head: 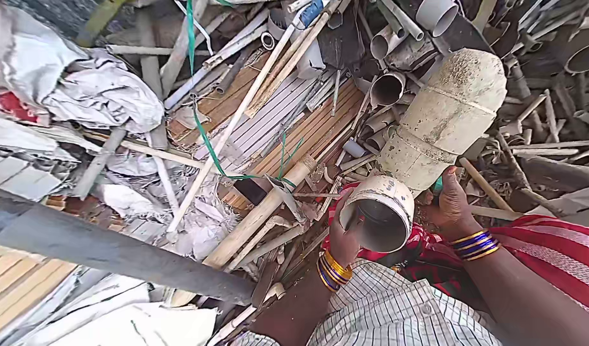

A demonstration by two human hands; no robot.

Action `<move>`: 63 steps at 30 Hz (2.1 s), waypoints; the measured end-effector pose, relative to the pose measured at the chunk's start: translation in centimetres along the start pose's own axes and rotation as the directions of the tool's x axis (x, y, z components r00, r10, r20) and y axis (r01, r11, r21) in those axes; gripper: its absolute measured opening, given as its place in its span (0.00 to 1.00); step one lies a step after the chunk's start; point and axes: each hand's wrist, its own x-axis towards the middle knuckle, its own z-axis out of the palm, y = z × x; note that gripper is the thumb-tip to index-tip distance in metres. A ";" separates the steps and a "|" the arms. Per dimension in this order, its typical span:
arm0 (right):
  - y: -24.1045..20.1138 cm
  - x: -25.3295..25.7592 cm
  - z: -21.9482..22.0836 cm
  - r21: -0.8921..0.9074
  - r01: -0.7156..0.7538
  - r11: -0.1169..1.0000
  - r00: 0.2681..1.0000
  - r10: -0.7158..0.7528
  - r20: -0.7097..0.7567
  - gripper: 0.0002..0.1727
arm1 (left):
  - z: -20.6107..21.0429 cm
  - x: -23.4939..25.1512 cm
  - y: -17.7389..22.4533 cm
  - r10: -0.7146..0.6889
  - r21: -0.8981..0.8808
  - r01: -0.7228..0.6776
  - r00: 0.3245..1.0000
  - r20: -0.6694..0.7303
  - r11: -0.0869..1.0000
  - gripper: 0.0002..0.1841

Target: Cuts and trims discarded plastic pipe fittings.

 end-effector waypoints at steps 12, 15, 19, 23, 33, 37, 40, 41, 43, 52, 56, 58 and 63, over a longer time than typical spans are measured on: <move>-1.7 7.1 2.9 -0.399 -0.055 0.915 0.989 0.105 0.104 0.17 | -0.3 6.3 -0.9 -0.251 -0.094 0.271 0.951 0.183 0.958 0.33; -1.6 7.9 2.3 -0.444 -0.082 0.892 0.989 0.129 0.075 0.18 | 0.0 7.0 -1.2 -0.259 -0.086 0.286 0.935 0.245 0.954 0.37; -2.4 8.4 1.1 -0.590 -0.078 0.804 0.992 0.120 0.032 0.13 | 0.7 7.9 -1.2 -0.231 -0.199 0.278 0.945 0.229 0.940 0.36; -4.9 5.8 1.3 -0.857 0.057 0.511 0.998 -0.007 0.062 0.19 | 1.7 8.6 -1.4 -0.192 -0.343 0.219 0.975 0.111 0.914 0.37; -6.3 -3.3 2.3 -0.586 0.791 -0.174 0.516 -0.323 0.793 0.33 | 2.8 8.6 -3.5 -0.104 -0.448 0.052 0.990 -0.092 0.893 0.33; -5.0 -2.7 1.8 -0.697 0.674 -0.244 0.695 -0.109 0.710 0.32 | 2.6 8.3 -4.5 -0.076 -0.427 0.019 0.990 -0.116 0.904 0.35; -7.1 -3.4 2.2 -0.649 0.727 -0.222 0.611 -0.221 0.760 0.29 | 2.6 8.0 -4.7 -0.020 -0.421 -0.031 0.993 -0.117 0.907 0.38; -7.9 -4.0 2.4 -0.614 0.766 -0.189 0.567 -0.252 0.784 0.27 | 2.5 8.0 -4.9 0.002 -0.422 -0.051 0.993 -0.117 0.905 0.37; -8.3 -4.4 2.2 -0.554 0.817 -0.160 0.504 -0.271 0.820 0.26 | 2.5 7.9 -5.2 0.034 -0.420 -0.077 0.994 -0.109 0.904 0.37; -8.8 -3.4 1.5 -0.569 0.777 -0.271 0.472 -0.348 0.810 0.27 | 2.6 8.0 -5.1 0.060 -0.419 -0.103 0.992 -0.113 0.902 0.42; -6.5 -1.8 -0.3 -0.605 0.730 -0.318 0.553 -0.247 0.796 0.27 | 2.6 8.0 -5.2 0.052 -0.406 -0.093 0.992 -0.111 0.909 0.43; -6.4 -1.2 -0.8 -0.696 0.645 -0.316 0.695 -0.135 0.706 0.30 | 2.4 7.9 -5.3 0.035 -0.407 -0.079 0.993 -0.113 0.910 0.43; -7.4 -2.4 0.1 -0.542 0.813 -0.212 0.443 -0.379 0.812 0.28 | 2.5 7.7 -5.3 0.034 -0.421 -0.087 0.991 -0.131 0.903 0.41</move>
